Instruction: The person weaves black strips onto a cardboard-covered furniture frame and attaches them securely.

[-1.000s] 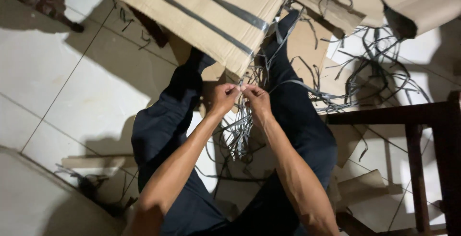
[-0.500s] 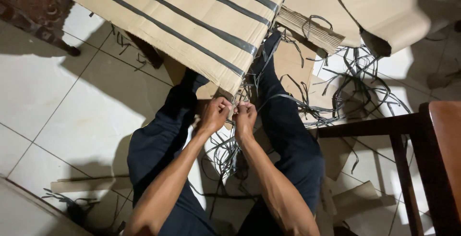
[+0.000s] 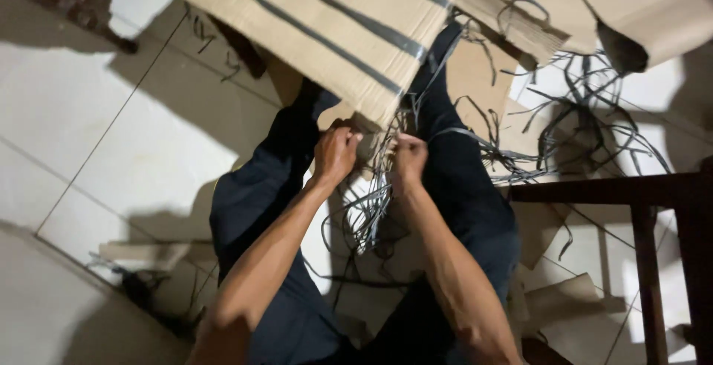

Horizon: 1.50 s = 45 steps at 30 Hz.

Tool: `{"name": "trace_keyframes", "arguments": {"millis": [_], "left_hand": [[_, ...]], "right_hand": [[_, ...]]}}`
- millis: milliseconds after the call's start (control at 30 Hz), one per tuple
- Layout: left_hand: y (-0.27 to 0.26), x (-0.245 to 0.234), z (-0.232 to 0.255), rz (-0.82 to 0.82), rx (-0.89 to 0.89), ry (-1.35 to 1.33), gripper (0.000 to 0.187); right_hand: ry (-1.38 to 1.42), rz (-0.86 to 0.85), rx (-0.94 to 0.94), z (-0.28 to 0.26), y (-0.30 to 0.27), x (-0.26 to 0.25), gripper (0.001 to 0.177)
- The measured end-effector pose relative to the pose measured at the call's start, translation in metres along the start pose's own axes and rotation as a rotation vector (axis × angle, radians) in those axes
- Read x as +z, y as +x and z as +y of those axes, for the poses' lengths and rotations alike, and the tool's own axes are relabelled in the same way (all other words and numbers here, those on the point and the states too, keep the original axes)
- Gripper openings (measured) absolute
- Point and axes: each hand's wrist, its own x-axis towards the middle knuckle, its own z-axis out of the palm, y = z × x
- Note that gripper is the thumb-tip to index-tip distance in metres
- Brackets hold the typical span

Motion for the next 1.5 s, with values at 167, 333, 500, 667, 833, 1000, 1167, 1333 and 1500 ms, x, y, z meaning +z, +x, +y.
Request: {"name": "trace_keyframes", "arguments": {"millis": [167,333,500,667,833,1000,1167,1333,1500], "left_hand": [[-0.011,-0.032,0.031,-0.001,-0.055,-0.175,0.016],[-0.011,-0.03,0.033,-0.007,-0.056,-0.207,0.013],[-0.004,-0.014,0.02,0.007,-0.04,-0.155,0.02],[-0.001,-0.024,0.044,0.063,0.036,-0.048,0.018],[-0.001,-0.031,0.061,0.069,0.087,-0.014,0.018],[0.007,-0.016,0.052,-0.033,-0.103,-0.18,0.024],[0.013,0.014,0.02,-0.069,-0.262,-0.401,0.025],[0.015,0.034,-0.001,-0.166,-0.385,-0.54,0.023],[0.011,0.067,-0.029,-0.166,-0.377,-0.647,0.021]], "right_hand": [[-0.6,0.059,-0.666,-0.066,-0.063,-0.025,0.026],[-0.819,-0.129,-1.036,-0.113,-0.093,0.016,0.033],[-0.865,-0.279,-0.689,-0.099,-0.062,0.02,0.019],[-0.742,-0.319,-0.637,-0.098,-0.056,0.017,0.02],[-0.656,-0.351,-0.616,-0.102,-0.065,0.013,0.02],[-0.726,-0.356,-0.579,-0.116,-0.072,0.014,0.02],[-0.692,-0.358,-0.603,-0.111,-0.07,0.013,0.019],[-0.688,-0.309,-0.577,-0.106,-0.073,0.017,0.018],[-0.61,-0.18,-0.787,-0.061,-0.063,0.011,0.018]]}}
